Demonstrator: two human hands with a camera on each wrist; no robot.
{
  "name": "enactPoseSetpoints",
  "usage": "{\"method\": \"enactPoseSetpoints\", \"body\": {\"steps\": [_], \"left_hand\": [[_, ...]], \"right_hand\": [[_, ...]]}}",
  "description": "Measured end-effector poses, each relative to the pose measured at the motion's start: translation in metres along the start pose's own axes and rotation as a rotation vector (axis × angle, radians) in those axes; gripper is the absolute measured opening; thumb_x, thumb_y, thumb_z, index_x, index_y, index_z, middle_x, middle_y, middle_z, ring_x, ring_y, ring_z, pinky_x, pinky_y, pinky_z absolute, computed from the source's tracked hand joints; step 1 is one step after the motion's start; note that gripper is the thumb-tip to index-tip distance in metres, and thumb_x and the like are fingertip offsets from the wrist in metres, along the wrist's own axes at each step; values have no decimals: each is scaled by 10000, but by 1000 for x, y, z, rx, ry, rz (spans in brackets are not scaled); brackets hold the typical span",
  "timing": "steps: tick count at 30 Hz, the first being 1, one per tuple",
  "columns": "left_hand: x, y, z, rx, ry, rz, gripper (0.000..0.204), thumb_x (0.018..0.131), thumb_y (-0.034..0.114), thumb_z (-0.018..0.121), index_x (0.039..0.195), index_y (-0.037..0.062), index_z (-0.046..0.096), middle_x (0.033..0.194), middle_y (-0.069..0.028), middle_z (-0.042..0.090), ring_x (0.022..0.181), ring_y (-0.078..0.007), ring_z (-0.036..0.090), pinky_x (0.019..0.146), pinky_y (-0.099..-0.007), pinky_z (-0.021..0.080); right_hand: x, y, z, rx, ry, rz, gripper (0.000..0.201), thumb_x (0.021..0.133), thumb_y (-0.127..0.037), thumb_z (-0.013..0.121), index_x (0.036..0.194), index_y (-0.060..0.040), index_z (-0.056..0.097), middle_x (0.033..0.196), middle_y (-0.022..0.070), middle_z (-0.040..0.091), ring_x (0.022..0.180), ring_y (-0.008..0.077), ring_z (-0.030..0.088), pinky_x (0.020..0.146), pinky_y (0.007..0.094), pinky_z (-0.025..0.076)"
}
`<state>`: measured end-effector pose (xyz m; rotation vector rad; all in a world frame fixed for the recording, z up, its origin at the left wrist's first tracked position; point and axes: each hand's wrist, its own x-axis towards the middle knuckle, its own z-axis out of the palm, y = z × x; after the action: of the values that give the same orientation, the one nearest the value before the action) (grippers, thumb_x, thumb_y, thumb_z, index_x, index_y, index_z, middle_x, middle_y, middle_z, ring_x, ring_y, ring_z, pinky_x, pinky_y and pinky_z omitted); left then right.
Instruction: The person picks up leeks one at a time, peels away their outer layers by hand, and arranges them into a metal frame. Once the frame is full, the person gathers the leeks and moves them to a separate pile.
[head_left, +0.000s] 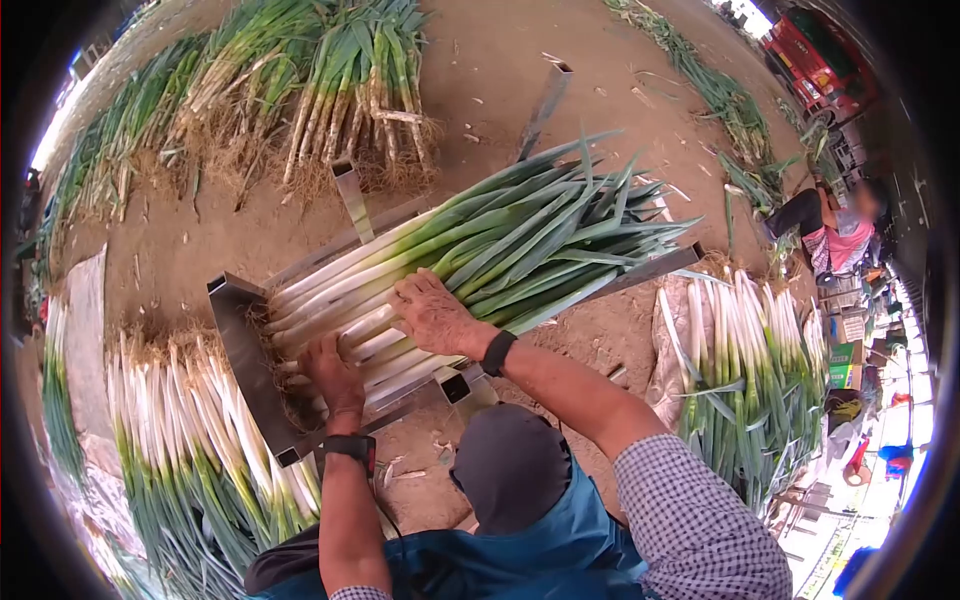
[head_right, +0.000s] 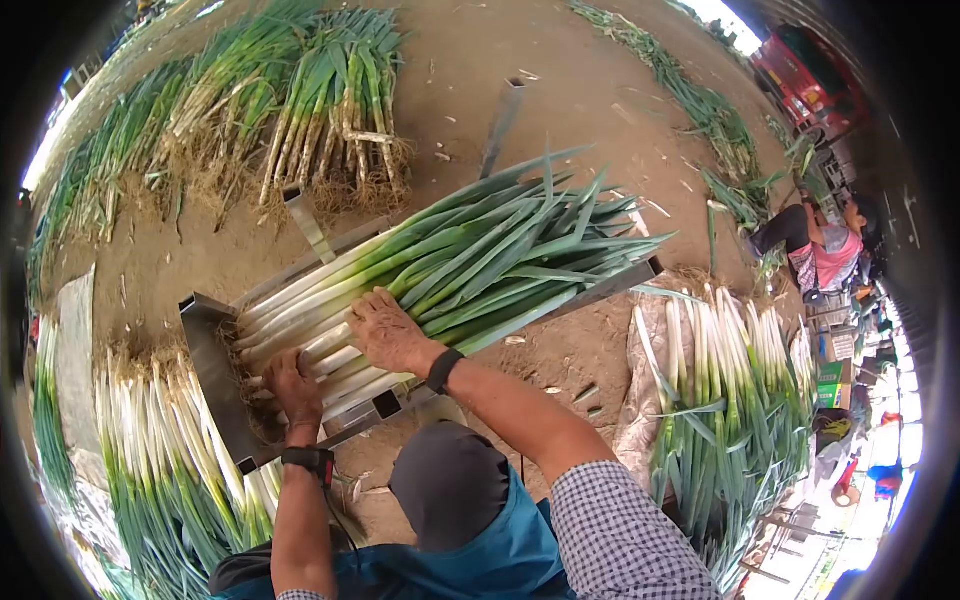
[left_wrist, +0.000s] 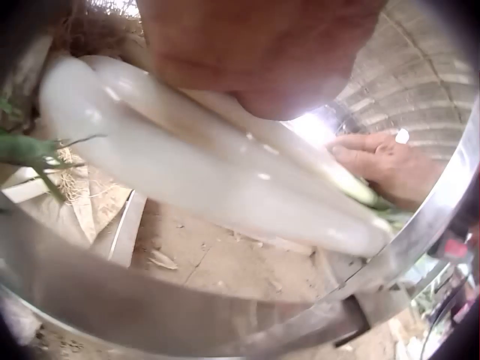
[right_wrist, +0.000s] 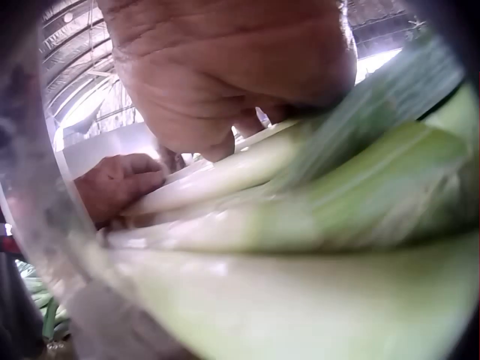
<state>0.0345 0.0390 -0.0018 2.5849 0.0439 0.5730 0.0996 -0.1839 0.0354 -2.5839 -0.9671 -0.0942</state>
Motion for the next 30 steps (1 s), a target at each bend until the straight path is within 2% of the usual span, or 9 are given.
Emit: {"method": "enactPoseSetpoints", "body": {"steps": [5,7,8,10,16,20,23,26,30], "left_hand": [[-4,-9,5,-47,10,18,121,905,117,641,1019,84,666,976,-139,618,971,-363,552,897,-475,410],[-2,-9,1,-105,11,30,115,900,112,642,1010,83,664,958,-146,619,953,-364,559,893,-480,413],[0,-9,2,-106,8,29,109,903,119,645,1003,79,662,955,-149,625,945,-367,567,882,-477,419],[-2,-12,6,-77,6,18,103,910,134,650,991,71,660,949,-155,639,927,-375,581,860,-473,430],[4,-8,8,-67,122,88,77,789,89,629,762,88,557,753,-146,539,761,-374,547,684,-504,390],[-2,-14,15,-120,2,-17,64,808,116,616,789,81,566,775,-144,549,796,-368,555,728,-500,395],[0,-12,4,-75,74,1,83,838,122,612,910,82,603,873,-152,592,870,-379,562,806,-509,402],[0,-3,-1,-78,8,-13,183,884,145,642,1054,80,654,970,-166,635,915,-397,578,830,-511,430],[-4,-16,4,-242,-235,-51,273,899,156,650,1150,48,650,1095,-211,645,1024,-444,577,911,-531,443]], "right_hand": [[-9,17,-20,105,212,-12,352,935,-302,617,1137,-17,666,1112,188,621,1098,356,571,1019,496,447],[-31,29,-76,168,92,278,250,934,-271,611,937,-38,702,896,168,666,878,343,655,769,472,539],[-53,40,-89,33,291,324,242,919,-241,617,780,-52,673,764,161,656,715,344,659,615,466,518],[-92,63,-126,-178,-25,721,242,896,-279,645,801,-56,662,828,179,676,802,376,676,671,490,523],[-157,192,-150,-535,69,677,256,864,-303,631,813,-53,648,817,224,670,818,429,661,699,542,501],[-97,108,-176,-149,228,595,258,916,-259,635,991,-14,669,1032,207,670,983,415,627,860,503,496],[-44,45,-140,-233,217,168,352,939,-235,623,1219,-23,639,1329,210,574,1248,392,519,1065,491,404],[-50,51,-50,-315,-30,118,471,942,-258,625,1361,-51,567,1525,206,407,1419,382,351,1182,513,265],[-40,59,-69,-178,-197,192,539,907,-292,659,1375,-50,548,1559,231,350,1448,383,312,1200,530,233]]}}
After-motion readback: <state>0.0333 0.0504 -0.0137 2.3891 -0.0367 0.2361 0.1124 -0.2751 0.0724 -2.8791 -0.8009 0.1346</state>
